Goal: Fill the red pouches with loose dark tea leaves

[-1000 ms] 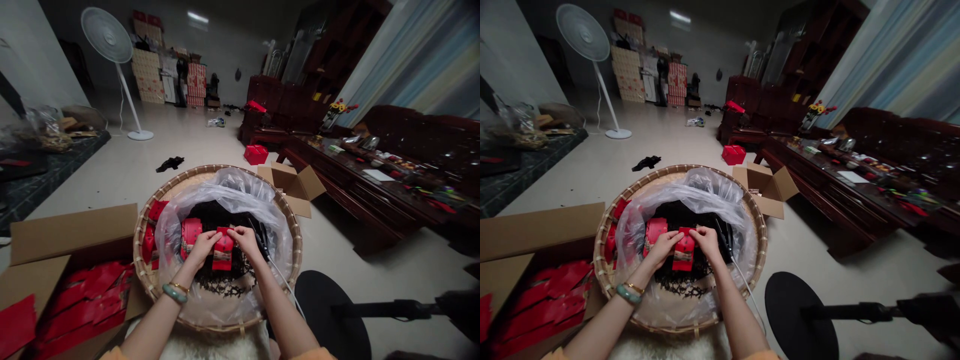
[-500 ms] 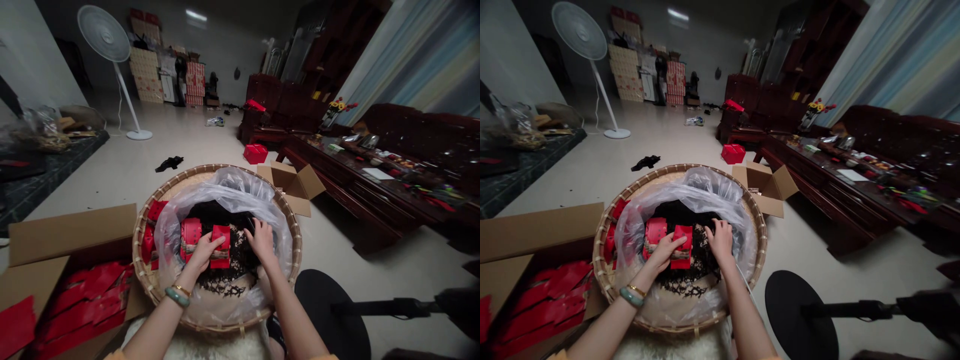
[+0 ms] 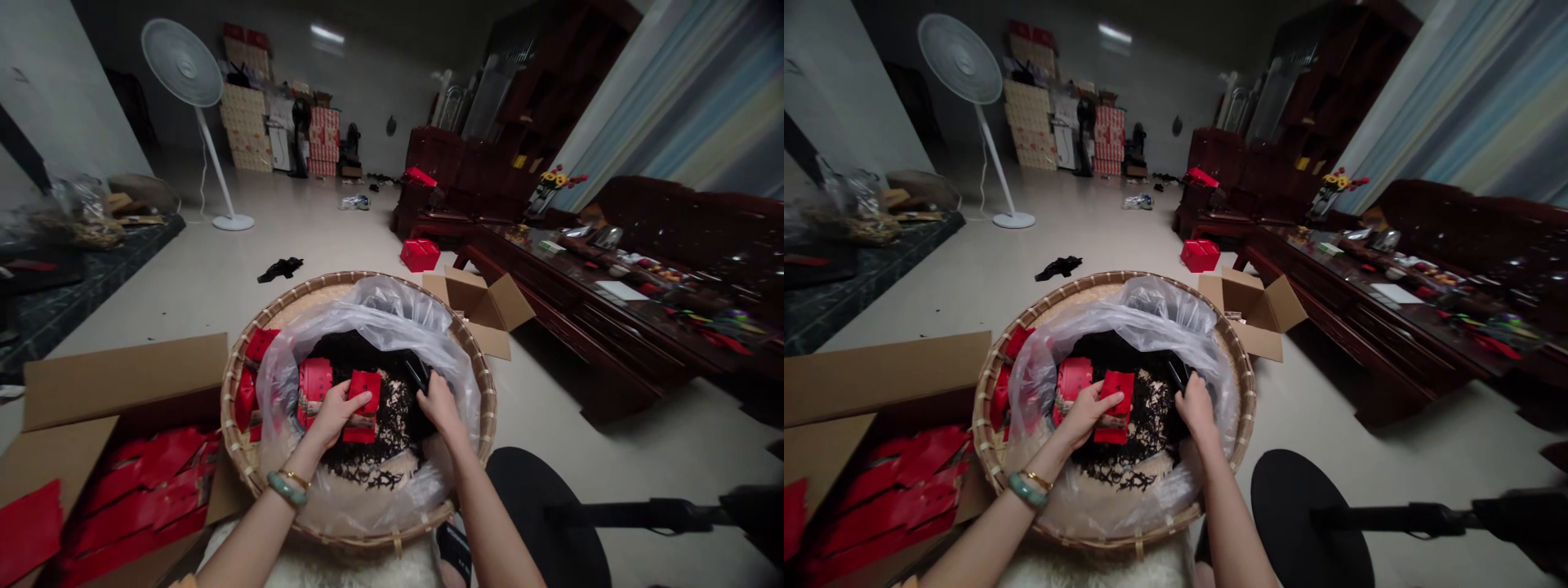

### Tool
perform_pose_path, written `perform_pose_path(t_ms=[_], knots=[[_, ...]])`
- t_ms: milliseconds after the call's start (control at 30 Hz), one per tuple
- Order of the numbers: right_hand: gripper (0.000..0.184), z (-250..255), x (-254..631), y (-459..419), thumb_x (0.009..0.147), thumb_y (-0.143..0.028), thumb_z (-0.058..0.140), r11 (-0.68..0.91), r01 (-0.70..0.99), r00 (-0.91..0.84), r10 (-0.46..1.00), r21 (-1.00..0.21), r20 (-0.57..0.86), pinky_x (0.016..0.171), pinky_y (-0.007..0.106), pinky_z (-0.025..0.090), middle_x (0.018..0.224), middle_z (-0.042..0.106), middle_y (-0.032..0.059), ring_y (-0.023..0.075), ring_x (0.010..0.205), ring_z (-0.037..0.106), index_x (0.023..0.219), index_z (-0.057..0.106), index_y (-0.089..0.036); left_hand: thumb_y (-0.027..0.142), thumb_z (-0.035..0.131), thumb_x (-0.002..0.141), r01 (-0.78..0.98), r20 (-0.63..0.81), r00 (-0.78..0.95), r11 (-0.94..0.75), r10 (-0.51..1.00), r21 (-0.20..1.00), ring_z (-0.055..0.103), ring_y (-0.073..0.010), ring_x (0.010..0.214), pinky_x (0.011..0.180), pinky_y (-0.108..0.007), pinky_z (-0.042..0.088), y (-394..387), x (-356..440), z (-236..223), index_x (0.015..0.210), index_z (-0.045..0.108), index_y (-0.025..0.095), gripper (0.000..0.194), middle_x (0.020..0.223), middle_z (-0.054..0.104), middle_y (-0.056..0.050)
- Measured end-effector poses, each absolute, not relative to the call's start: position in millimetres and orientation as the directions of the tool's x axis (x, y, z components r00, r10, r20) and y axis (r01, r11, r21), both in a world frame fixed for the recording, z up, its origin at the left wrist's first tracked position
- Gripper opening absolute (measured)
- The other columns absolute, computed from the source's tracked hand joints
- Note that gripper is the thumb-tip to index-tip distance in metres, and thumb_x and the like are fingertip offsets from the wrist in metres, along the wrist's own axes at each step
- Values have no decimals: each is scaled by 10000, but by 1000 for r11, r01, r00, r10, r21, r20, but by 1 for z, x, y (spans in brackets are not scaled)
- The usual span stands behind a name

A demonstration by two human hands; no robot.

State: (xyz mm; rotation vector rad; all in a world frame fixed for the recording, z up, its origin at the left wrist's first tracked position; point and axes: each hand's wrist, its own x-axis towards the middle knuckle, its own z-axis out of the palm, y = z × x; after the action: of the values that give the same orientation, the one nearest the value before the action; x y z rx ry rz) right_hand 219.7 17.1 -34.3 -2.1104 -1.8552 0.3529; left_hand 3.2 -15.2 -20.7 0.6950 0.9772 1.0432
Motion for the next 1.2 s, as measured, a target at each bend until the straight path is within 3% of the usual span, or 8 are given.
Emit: perform_pose_path(t_ms=[167, 267, 400, 633, 900, 1067, 1200], knots=[[494, -16, 228, 5, 801, -395, 524, 70, 717, -82, 996, -693, 16, 737, 340, 477, 1027, 662, 111, 242, 845, 618, 1215, 546, -127, 365, 810, 544, -357, -324, 180, 369, 929, 858, 659, -176, 564, 502, -299, 566, -13, -1, -23, 965, 592, 111, 537, 730, 698, -63], [555, 6, 222, 1, 787, -487, 545, 105, 628, -243, 968, -771, -66, 678, 324, 485, 997, 688, 90, 214, 737, 625, 1219, 564, -138, 349, 801, 558, -333, -306, 202, 359, 930, 872, 662, -167, 590, 523, -280, 559, -13, 0, -24, 958, 608, 118, 500, 780, 702, -64], [500, 30, 207, 3, 769, -479, 578, 230, 631, -395, 917, -741, -52, 682, 303, 467, 1044, 686, 85, 232, 803, 621, 1154, 625, -165, 311, 794, 561, -294, -275, 239, 340, 931, 893, 661, -161, 628, 528, -250, 542, -15, 3, -24, 950, 627, 129, 461, 823, 701, -49], [323, 46, 193, 7, 857, -389, 490, 412, 665, -543, 839, -623, -25, 602, 232, 384, 836, 711, 35, 189, 717, 615, 1017, 687, -188, 375, 802, 527, -260, -330, 264, 396, 906, 881, 650, -170, 577, 515, -278, 536, -16, 2, -24, 873, 602, 121, 473, 709, 684, -30], [333, 38, 193, 5, 875, -400, 458, 421, 671, -537, 843, -610, -8, 657, 243, 407, 856, 718, 57, 215, 762, 627, 971, 696, -188, 376, 779, 584, -283, -258, 236, 320, 937, 904, 609, -125, 539, 488, -228, 496, -16, 4, -25, 911, 605, 135, 442, 679, 654, 0], [351, 31, 194, 5, 874, -417, 448, 412, 669, -532, 847, -619, -11, 694, 276, 439, 926, 717, 74, 249, 819, 642, 1015, 683, -198, 425, 710, 667, -432, -211, 133, 248, 968, 867, 612, -123, 660, 619, -225, 483, -9, 9, -28, 1023, 630, 141, 462, 836, 685, -46], [335, 26, 194, 7, 868, -401, 464, 412, 674, -525, 851, -614, -6, 743, 299, 452, 970, 712, 78, 260, 861, 647, 1047, 672, -208, 415, 693, 682, -425, -187, 74, 200, 980, 883, 606, -142, 714, 680, -244, 467, -2, 9, -29, 939, 670, 134, 382, 813, 683, -49]])
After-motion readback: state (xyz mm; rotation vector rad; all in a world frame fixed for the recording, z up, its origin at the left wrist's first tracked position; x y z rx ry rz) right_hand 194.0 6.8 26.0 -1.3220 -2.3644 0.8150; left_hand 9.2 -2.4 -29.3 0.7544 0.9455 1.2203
